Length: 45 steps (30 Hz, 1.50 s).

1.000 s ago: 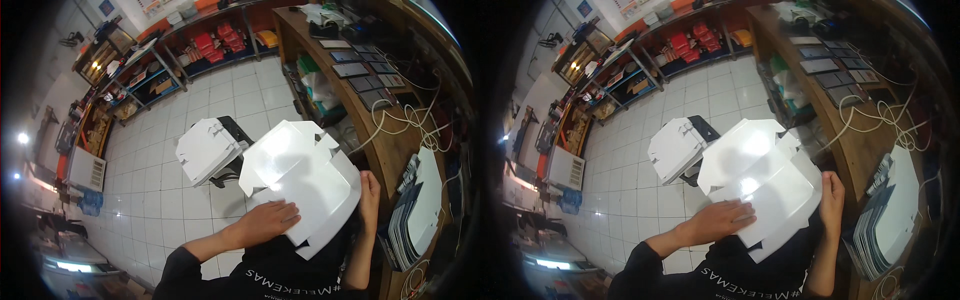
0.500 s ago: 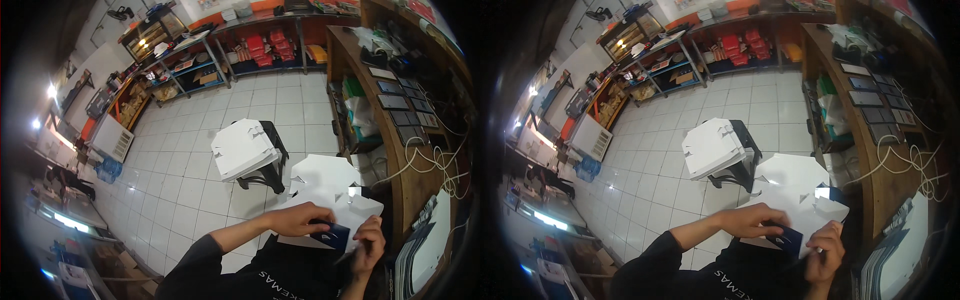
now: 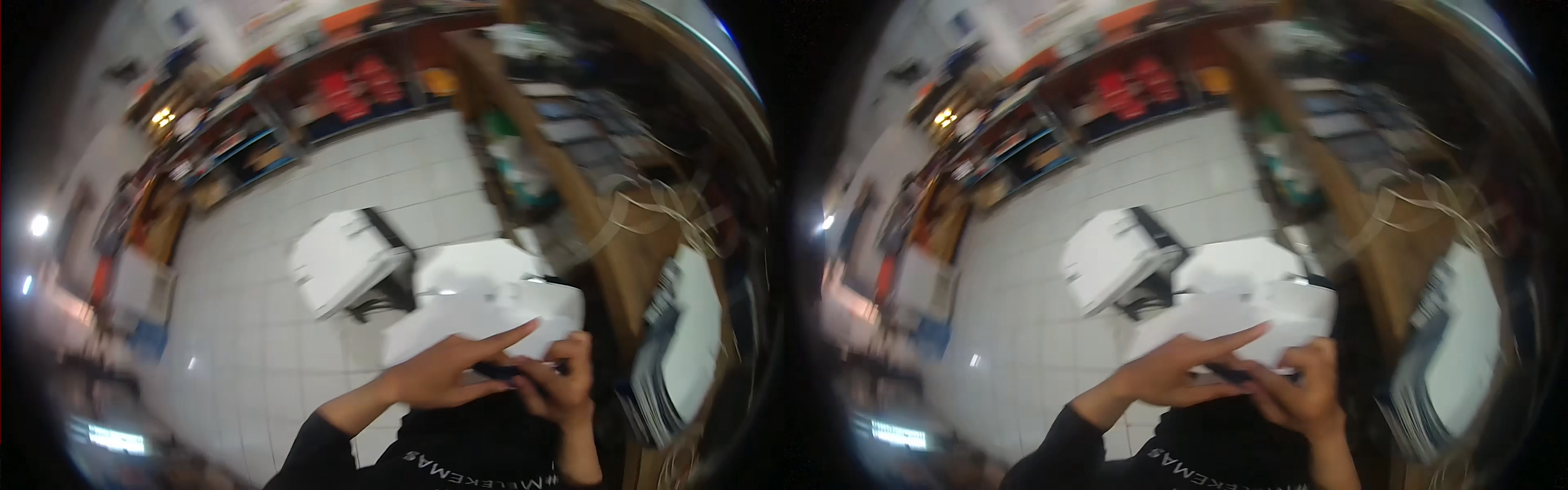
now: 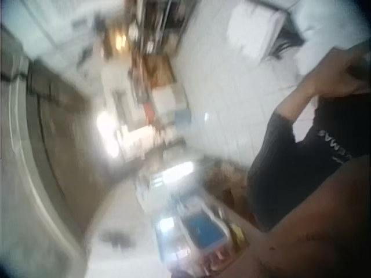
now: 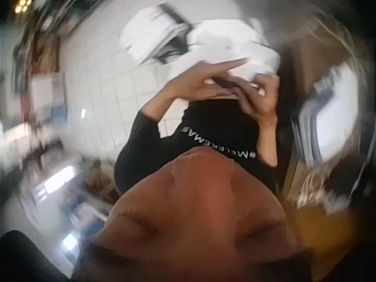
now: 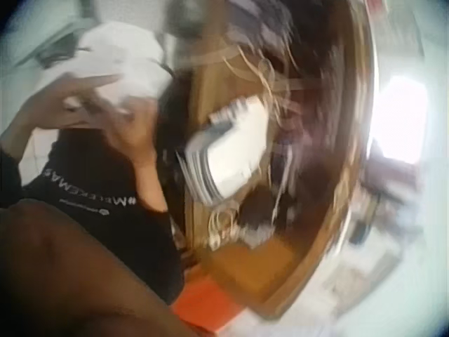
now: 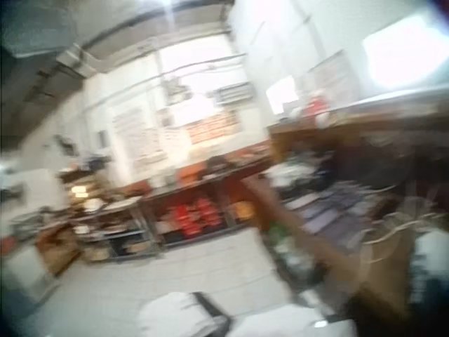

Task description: The person assembles cardboard boxes by hand, folding and securing the flaps together. The person handles the flat cardboard templates one by one, folding the sides and inserting tabs into slots to form the box structure, then places the assembled boxes into a stack.

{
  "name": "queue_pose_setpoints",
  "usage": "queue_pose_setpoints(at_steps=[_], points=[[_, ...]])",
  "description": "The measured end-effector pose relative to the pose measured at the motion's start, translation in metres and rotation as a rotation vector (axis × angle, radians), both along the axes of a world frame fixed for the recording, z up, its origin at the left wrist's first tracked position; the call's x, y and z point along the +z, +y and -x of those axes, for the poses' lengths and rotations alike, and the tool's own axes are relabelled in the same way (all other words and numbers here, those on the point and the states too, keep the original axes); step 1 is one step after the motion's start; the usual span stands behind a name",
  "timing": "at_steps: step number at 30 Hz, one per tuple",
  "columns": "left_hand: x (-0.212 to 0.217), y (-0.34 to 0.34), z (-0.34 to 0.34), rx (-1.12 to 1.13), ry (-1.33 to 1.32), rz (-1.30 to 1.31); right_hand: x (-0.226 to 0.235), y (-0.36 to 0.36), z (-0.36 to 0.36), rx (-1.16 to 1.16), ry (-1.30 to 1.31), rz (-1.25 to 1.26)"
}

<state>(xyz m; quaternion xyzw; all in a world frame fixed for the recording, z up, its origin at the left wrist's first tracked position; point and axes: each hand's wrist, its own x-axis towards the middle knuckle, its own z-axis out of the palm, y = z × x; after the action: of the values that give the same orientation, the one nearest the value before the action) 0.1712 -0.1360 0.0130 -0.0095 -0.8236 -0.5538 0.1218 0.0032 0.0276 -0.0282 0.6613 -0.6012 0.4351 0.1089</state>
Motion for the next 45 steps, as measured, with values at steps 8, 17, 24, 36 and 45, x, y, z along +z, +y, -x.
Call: queue_pose_setpoints(at_steps=[8, 17, 24, 36, 45], points=[[0.08, 0.017, -0.027, -0.187, 0.2, 0.679, 0.041, 0.092, 0.073, -0.109, 0.395, -0.27], [0.047, 0.028, 0.006, -0.21, 0.19, 0.467, 0.067, 0.222, 0.069, -0.974, 0.028, -0.688], [0.019, 0.035, 0.022, -0.277, -0.076, 0.458, 0.056, 0.228, 0.076, -0.875, -0.1, -0.839], [-0.164, 0.043, 0.03, -0.079, -0.306, 0.692, 0.07, 0.191, 0.076, -0.847, -0.19, -0.983], [-0.148, 0.016, 0.033, -0.096, -0.323, 0.499, 0.066, 0.14, 0.031, -0.506, 0.192, -0.357]])
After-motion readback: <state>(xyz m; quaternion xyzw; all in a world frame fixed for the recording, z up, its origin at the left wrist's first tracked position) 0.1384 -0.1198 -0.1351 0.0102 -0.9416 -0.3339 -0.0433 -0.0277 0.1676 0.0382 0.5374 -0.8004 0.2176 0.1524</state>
